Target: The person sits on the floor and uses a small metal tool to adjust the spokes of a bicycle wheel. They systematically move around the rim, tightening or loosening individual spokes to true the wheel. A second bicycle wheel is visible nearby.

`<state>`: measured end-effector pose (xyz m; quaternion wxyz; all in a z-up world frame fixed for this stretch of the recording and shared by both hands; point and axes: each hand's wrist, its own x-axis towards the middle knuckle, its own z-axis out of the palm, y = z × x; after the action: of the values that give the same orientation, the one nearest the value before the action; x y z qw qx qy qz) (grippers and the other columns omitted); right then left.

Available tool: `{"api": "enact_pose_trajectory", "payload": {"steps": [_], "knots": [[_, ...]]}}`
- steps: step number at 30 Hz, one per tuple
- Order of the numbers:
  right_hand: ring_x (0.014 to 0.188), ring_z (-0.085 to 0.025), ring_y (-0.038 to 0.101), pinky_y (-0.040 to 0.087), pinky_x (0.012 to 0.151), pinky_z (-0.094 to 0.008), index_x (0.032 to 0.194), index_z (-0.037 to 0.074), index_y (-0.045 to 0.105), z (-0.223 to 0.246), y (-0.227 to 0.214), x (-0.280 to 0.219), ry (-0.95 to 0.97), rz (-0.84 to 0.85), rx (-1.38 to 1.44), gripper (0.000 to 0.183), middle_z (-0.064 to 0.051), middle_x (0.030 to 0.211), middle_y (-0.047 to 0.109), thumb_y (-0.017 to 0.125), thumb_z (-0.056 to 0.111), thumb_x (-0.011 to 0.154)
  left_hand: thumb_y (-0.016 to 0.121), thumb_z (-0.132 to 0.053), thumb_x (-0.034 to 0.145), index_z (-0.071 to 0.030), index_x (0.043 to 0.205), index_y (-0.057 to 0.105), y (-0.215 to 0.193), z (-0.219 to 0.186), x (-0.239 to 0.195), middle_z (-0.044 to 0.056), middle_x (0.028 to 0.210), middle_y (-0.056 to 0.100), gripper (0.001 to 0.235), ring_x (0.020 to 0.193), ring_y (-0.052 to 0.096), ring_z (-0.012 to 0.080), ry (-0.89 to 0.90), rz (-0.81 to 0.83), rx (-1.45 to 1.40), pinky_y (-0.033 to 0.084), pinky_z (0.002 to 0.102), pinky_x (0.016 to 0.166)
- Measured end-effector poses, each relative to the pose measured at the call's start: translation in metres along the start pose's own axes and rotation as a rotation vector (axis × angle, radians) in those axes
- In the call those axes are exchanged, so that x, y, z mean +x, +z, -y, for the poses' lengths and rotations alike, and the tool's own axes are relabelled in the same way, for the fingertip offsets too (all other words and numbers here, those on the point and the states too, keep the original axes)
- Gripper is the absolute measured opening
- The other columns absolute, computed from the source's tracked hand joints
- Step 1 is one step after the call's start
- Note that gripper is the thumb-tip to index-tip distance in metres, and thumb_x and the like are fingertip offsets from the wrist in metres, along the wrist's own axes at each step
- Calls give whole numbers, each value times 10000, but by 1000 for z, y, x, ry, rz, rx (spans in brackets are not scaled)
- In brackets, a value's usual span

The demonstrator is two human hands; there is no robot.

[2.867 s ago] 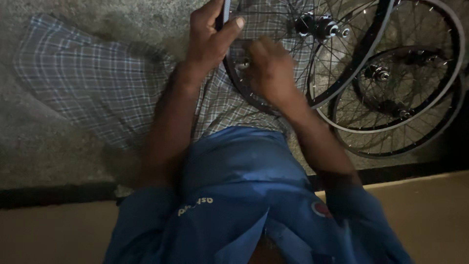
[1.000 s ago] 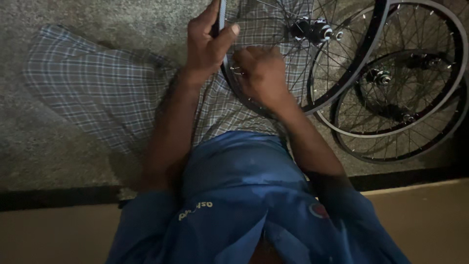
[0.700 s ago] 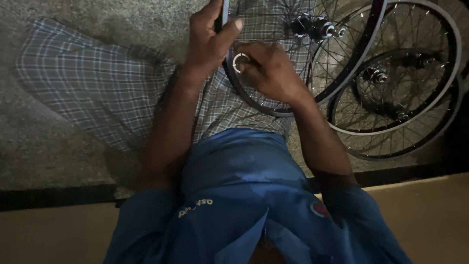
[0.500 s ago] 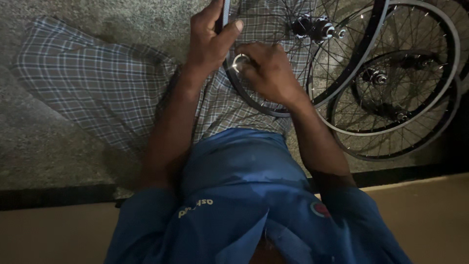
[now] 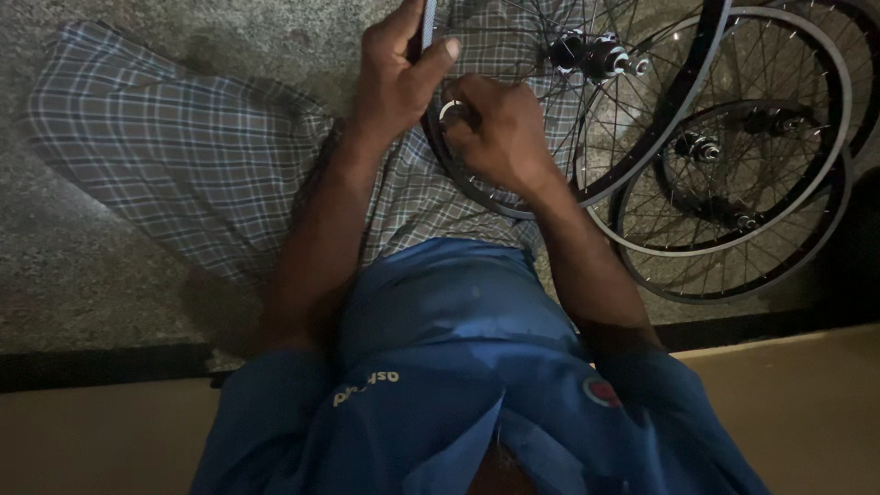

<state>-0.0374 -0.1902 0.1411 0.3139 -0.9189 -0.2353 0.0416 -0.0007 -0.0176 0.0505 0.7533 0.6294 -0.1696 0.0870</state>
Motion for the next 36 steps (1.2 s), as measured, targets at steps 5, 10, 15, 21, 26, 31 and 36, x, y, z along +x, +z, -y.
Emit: {"api": "enact_pose_trajectory", "payload": {"steps": [5, 10, 15, 21, 26, 31, 36], "knots": [[621, -328, 671, 518, 568, -433, 1019, 16, 668, 0, 1, 2, -20, -3, 28, 188, -168, 759, 679, 655, 38, 833, 696, -114, 1082, -35, 1429, 611, 0, 5, -2, -5, 754, 528, 365, 611, 454, 63, 28, 0, 23, 374, 273, 571], [667, -302, 684, 532, 609, -421, 1036, 12, 671, -1, -7, 2, -7, 92, 101, 143, -158, 854, 685, 636, 22, 898, 702, -120, 1058, -22, 1430, 601, 1, 9, -3, -27, 712, 512, 398, 632, 446, 59, -16, -8, 15, 360, 288, 593], [973, -357, 687, 531, 794, -439, 1019, 50, 634, -3, -19, -13, -381, -48, 91, 176, -183, 1094, 651, 753, 48, 889, 688, -95, 1086, -43, 1510, 563, -2, 7, -4, -26, 772, 528, 446, 620, 442, 48, -5, -6, -23, 367, 261, 581], [849, -367, 655, 487, 747, -493, 1147, 33, 666, 2, 9, -10, -64, -62, -213, 314, -152, 970, 661, 758, 29, 847, 709, -65, 1084, -48, 1520, 534, 4, 9, -5, -7, 822, 563, 470, 710, 465, 57, -6, -3, -13, 419, 266, 634], [824, -368, 654, 476, 691, -493, 1125, 7, 658, -6, -8, -2, -258, 69, -173, 404, -153, 978, 672, 747, 43, 732, 701, -97, 1074, -47, 1574, 461, -2, 12, -3, -34, 809, 513, 557, 697, 442, 53, 2, -15, 13, 395, 278, 635], [934, -337, 657, 545, 779, -441, 1097, 72, 659, -8, -16, -11, -47, 67, 104, 255, -144, 1053, 628, 779, 103, 874, 701, -97, 1125, -69, 1522, 529, -3, 12, -7, -9, 825, 554, 434, 717, 457, 63, -14, 20, -5, 413, 278, 645], [820, -341, 647, 469, 727, -514, 1021, 64, 662, -3, 9, -4, -93, 44, -345, 327, -106, 895, 651, 823, 141, 747, 705, -115, 1052, -45, 1550, 486, 0, 6, -5, -36, 764, 502, 549, 678, 426, 57, -84, -29, 32, 373, 279, 605]]}}
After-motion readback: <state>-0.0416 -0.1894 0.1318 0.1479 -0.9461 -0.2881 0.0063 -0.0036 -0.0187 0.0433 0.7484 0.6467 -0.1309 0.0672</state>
